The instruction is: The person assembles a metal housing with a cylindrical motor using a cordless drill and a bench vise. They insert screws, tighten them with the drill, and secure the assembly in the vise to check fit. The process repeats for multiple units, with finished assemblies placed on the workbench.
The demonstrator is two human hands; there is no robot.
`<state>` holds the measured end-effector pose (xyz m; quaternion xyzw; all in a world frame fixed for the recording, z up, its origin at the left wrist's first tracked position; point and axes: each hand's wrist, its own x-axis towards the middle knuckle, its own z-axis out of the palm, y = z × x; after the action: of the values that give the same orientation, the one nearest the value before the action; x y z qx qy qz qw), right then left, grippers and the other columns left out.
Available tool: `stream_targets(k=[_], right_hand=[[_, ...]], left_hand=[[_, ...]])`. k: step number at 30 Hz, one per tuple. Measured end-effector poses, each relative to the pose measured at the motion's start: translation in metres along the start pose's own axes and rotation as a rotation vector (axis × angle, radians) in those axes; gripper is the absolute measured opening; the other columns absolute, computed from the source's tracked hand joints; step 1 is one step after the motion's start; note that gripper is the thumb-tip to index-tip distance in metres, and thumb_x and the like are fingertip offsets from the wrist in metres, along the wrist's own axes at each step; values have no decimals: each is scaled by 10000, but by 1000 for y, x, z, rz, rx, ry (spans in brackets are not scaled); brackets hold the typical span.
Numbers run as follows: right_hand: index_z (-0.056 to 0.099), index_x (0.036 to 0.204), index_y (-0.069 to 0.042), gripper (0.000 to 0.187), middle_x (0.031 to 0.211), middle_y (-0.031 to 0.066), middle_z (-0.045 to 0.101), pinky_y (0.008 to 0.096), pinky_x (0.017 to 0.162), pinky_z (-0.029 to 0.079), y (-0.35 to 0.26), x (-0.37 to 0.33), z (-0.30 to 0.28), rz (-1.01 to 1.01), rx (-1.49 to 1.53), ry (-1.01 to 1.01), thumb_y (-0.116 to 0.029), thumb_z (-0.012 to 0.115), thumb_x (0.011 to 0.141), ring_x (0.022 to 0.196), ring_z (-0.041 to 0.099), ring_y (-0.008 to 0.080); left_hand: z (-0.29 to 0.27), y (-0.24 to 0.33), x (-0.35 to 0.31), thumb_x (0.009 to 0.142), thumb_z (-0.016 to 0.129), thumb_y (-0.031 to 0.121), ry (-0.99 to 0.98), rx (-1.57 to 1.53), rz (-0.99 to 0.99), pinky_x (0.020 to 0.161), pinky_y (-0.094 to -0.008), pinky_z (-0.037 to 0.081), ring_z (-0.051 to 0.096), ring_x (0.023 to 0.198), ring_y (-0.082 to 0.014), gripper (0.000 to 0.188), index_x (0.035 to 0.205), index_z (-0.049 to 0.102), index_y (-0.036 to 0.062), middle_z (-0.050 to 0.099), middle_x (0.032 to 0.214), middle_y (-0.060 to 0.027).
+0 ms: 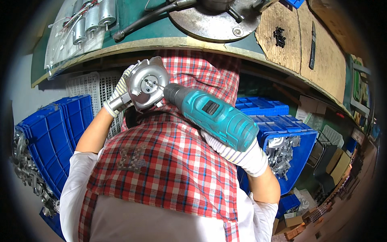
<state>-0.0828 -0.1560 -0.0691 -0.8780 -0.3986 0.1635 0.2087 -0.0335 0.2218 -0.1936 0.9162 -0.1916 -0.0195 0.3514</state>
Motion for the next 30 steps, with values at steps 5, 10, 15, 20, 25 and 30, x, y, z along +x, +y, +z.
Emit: stream_targets(k=[5,10,15,20,25,30], right_hand=[[499,1455,-244,430,1454,44,554,442,1102,450,6,-14,-5,-204,-702,-220,-273,498,1026,1303,560,258],[387,1525,-246,476,1543,44,455,476,1123,434,6,-9,0,-146,-700,-312,-351,371,1061,1378,483,259],[621,1312,-197,386,1305,49,634,419,998,518,1,18,-13,-27,5,-33,-193,643,926,1179,620,248],[652,1281,-95,461,1119,78,732,330,878,577,-25,51,-44,320,764,81,-71,774,837,1014,715,212],[672,1241,-114,419,1112,84,727,348,895,572,-11,45,-33,133,483,117,-97,776,835,1000,716,239],[656,1277,-185,371,1259,66,664,410,972,526,-8,31,-22,123,441,106,-166,693,909,1117,658,259]], left_hand=[[4,-9,-3,759,760,199,-13,-251,-120,889,-355,459,588,985,-258,442,1142,607,42,629,1068,-107],[4,-12,-1,762,763,196,-25,-54,-46,901,-346,474,613,992,-218,417,1116,606,42,640,1034,-93],[12,-18,-2,752,769,239,75,-632,-333,861,-372,493,619,936,-252,420,1090,621,39,642,1003,-107],[-6,1,7,756,744,298,27,-141,-68,829,-440,490,612,904,-354,414,1061,624,44,642,948,-160],[2,-7,4,760,716,304,-8,-37,-43,779,-451,480,606,879,-361,396,1033,611,38,636,911,-167],[1,-10,6,751,726,297,-38,93,-1,781,-449,479,602,880,-370,391,1018,607,37,633,899,-171]])
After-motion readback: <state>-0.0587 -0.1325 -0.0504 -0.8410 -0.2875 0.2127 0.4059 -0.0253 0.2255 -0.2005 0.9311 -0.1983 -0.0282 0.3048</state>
